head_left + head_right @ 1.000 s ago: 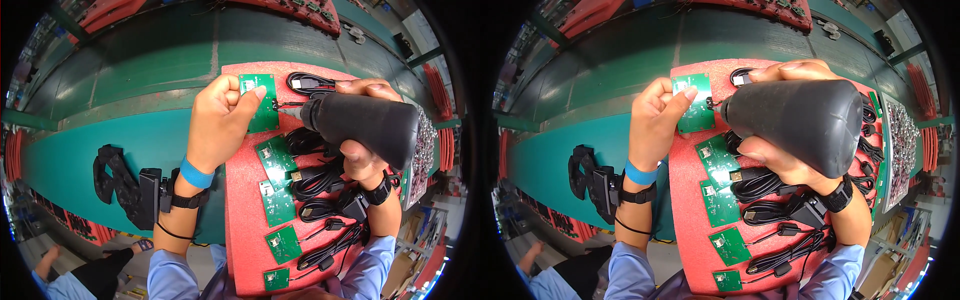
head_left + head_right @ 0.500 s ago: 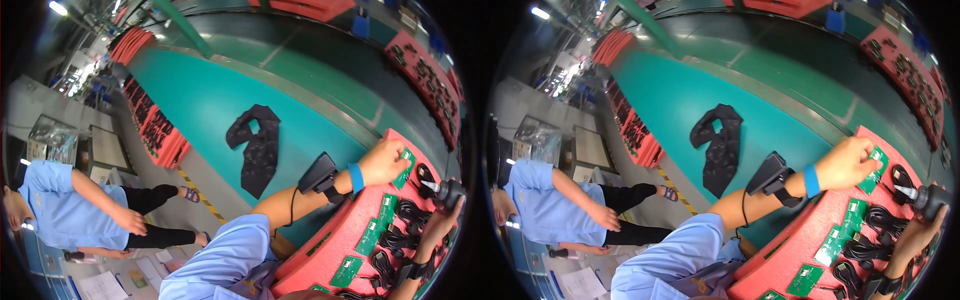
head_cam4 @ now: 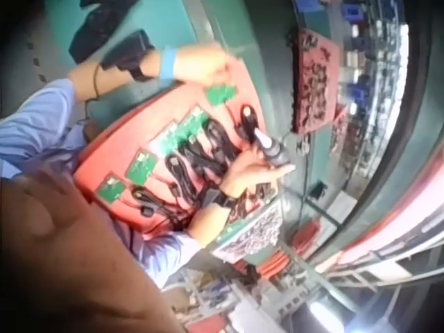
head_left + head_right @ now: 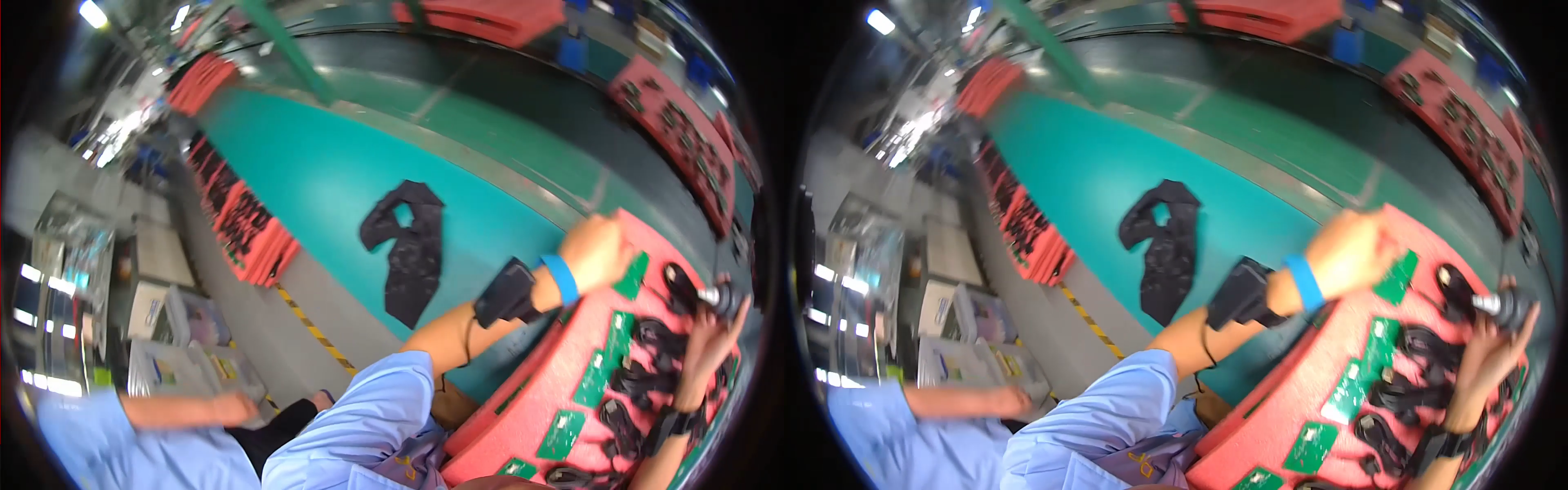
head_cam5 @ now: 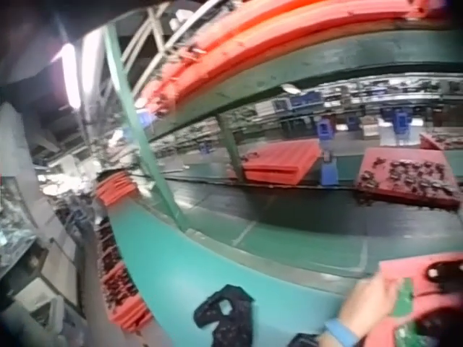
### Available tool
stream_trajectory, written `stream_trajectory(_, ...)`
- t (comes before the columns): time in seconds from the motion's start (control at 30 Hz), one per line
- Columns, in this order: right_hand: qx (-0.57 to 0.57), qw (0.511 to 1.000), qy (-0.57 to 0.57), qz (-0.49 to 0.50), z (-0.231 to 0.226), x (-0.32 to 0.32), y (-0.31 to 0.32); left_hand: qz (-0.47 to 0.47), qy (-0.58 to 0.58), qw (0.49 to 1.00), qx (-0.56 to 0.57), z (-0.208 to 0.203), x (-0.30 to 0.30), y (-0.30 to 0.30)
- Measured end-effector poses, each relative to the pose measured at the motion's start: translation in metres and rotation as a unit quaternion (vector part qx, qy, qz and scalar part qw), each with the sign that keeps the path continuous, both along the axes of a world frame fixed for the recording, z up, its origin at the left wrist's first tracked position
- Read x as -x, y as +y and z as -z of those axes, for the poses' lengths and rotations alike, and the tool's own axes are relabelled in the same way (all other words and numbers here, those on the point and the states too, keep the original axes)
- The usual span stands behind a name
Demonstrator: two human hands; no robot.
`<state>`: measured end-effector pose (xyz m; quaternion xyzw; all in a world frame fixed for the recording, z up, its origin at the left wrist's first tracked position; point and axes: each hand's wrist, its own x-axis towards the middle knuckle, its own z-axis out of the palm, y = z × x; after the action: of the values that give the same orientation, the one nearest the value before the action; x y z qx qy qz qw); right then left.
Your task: Apply a liquid adhesive or sealant to the connections of wires on PCB components using a squeeze bottle.
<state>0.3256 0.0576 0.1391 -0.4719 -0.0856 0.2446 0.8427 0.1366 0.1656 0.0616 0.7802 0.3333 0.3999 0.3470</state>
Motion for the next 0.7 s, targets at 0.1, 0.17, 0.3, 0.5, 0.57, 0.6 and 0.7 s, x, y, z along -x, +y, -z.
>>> stream_trajectory(0.1,-0.019,0.993,-0.013,-0.112,0.009,-0.023,-0.003,-0.078,0.044,0.994,-0.056,-0.001,0.009,0.012)
stream_trajectory(0.17,-0.073,0.963,-0.040,-0.257,0.003,-0.037,0.011,-0.031,0.045,0.997,-0.053,-0.009,0.014,0.022)
stream_trajectory(0.3,-0.086,0.957,-0.072,-0.268,-0.019,-0.047,-0.009,0.108,0.130,0.984,0.048,-0.039,0.001,0.011)
stream_trajectory(0.5,-0.092,0.968,-0.069,-0.225,-0.033,-0.055,-0.073,0.251,0.224,0.942,0.007,-0.039,-0.002,-0.011)
stream_trajectory(0.57,-0.089,0.977,-0.044,-0.191,-0.044,-0.059,-0.105,0.256,0.254,0.932,-0.029,-0.039,-0.009,-0.019)
stream_trajectory(0.6,-0.090,0.978,-0.051,-0.179,-0.048,-0.061,-0.120,0.257,0.269,0.927,-0.048,-0.041,-0.013,-0.022)
stream_trajectory(0.7,-0.108,0.984,-0.022,-0.140,-0.052,-0.079,-0.167,0.246,0.308,0.917,-0.060,-0.051,-0.032,-0.038)
